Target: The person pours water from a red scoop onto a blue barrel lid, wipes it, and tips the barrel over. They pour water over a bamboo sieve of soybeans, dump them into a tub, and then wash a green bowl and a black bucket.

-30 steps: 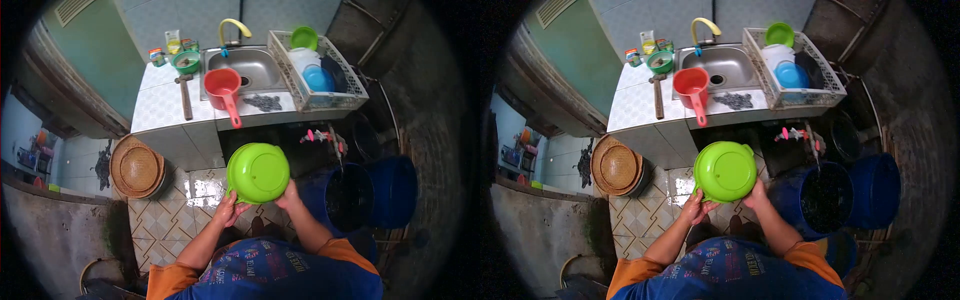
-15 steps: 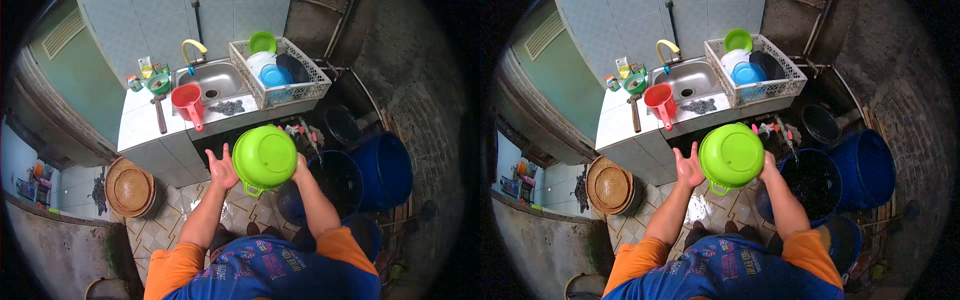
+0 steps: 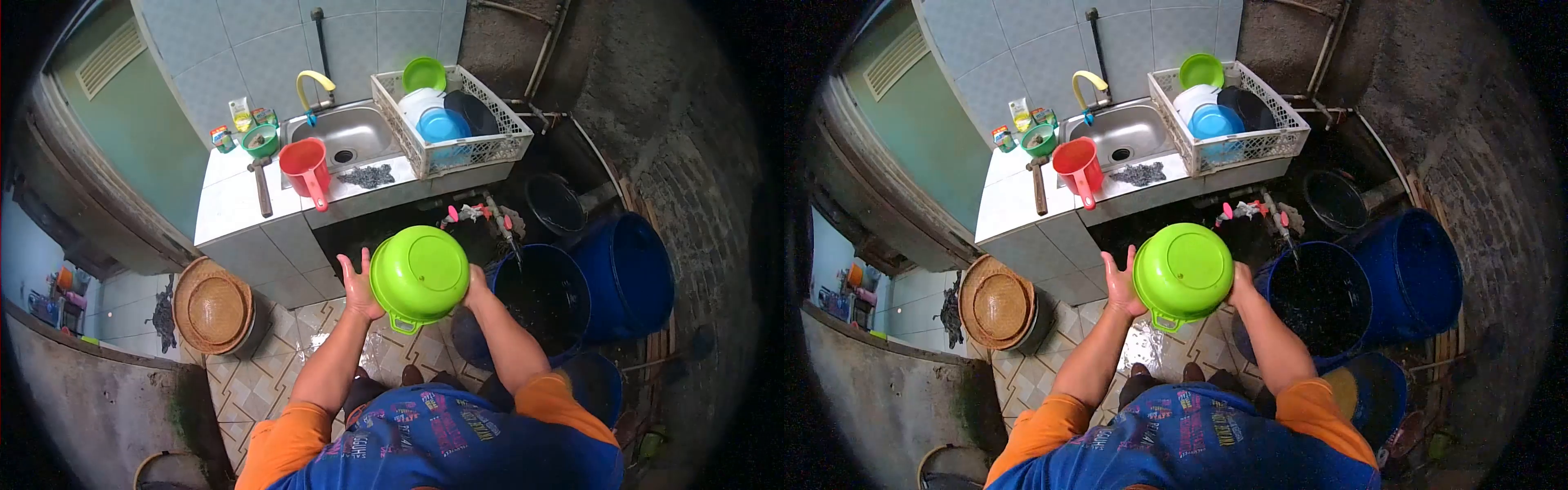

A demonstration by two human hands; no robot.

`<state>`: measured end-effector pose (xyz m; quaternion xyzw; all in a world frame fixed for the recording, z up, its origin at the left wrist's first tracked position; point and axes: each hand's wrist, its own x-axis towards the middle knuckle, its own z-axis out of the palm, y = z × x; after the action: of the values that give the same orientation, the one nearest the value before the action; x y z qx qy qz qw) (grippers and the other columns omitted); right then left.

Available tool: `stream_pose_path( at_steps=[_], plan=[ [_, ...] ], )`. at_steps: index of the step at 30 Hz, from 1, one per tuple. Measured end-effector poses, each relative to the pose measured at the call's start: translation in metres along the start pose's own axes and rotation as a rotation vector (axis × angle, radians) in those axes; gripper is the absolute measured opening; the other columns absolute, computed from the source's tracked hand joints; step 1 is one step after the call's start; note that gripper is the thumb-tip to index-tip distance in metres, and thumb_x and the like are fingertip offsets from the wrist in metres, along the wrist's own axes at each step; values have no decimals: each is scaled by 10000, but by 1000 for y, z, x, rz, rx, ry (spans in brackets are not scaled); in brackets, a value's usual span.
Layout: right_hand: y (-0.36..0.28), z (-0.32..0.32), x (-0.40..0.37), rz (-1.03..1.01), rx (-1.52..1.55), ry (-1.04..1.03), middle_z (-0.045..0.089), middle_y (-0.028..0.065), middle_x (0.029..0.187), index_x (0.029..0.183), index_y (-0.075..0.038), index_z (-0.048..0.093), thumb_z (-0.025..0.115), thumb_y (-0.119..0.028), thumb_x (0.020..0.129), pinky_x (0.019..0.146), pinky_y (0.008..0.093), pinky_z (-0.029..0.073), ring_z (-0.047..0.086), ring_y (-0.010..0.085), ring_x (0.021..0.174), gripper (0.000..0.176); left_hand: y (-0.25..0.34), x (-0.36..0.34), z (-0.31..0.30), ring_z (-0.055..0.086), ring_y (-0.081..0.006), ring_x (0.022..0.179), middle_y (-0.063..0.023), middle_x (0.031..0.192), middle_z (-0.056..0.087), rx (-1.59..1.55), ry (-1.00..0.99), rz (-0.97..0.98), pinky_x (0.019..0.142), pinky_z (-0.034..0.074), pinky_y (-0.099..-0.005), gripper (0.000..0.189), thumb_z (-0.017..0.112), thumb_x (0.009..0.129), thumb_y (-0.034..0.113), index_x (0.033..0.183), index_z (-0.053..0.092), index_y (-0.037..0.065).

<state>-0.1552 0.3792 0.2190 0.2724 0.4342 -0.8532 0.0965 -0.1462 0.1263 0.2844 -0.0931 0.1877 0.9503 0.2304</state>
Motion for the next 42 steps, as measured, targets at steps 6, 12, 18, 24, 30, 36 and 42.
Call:
stream_pose_path(
  at_steps=[6,12,18,24,30,36,42],
  plan=[
    [-43,49,-82,-966,-830,278,604,54,729,838,-103,621,517,-227,951,604,395,420,581,234,667,197,12,-18,-16,327,-342,1355,-167,1568,85,711,339,72,1025,268,-657,1028,253,718,914,1526,31,320],
    [-11,51,-128,-1664,-1599,-447,611,21,805,874,-167,643,681,-337,813,853,435,409,599,199,820,184,-5,-58,-17,550,-287,1125,-109,1292,505,442,52,-10,933,466,-508,729,582,854,552,1430,344,173],
    [-10,63,-149,-1414,-1078,83,517,136,1188,1223,-51,541,728,-246,795,1060,428,307,481,303,1154,507,-12,-66,-50,538,-297,1160,-117,1280,519,297,50,290,972,462,-466,645,602,764,128,1370,384,96],
    [2,58,-120,-590,-378,-202,530,130,1260,1326,8,428,619,-280,916,919,393,464,552,220,1088,536,-17,-66,-54,537,-288,1156,-101,1272,523,307,3,308,981,451,-436,638,618,774,133,1366,381,95],
    [-6,46,-112,-389,-615,-204,590,134,1177,1352,-33,415,581,-172,931,892,319,461,580,222,1057,473,-11,-65,-38,202,-278,1422,-63,1562,183,500,-104,446,1147,152,-478,905,544,848,639,1531,85,264],
    [-31,45,-103,-1511,-1098,393,438,215,1352,1471,-15,195,552,-120,929,1058,380,342,436,304,1261,658,32,-41,-78,-122,-263,1463,-75,1603,-53,142,326,354,1094,-126,-584,995,264,703,923,1504,-18,405],
    [1,46,-107,-1557,-1189,-24,319,282,1446,1483,-63,196,627,-82,835,1036,437,395,411,462,1276,779,15,-22,-48,106,-294,1458,-75,1600,-47,-57,194,385,1146,137,-518,1027,430,718,861,1519,22,366]
  ],
)
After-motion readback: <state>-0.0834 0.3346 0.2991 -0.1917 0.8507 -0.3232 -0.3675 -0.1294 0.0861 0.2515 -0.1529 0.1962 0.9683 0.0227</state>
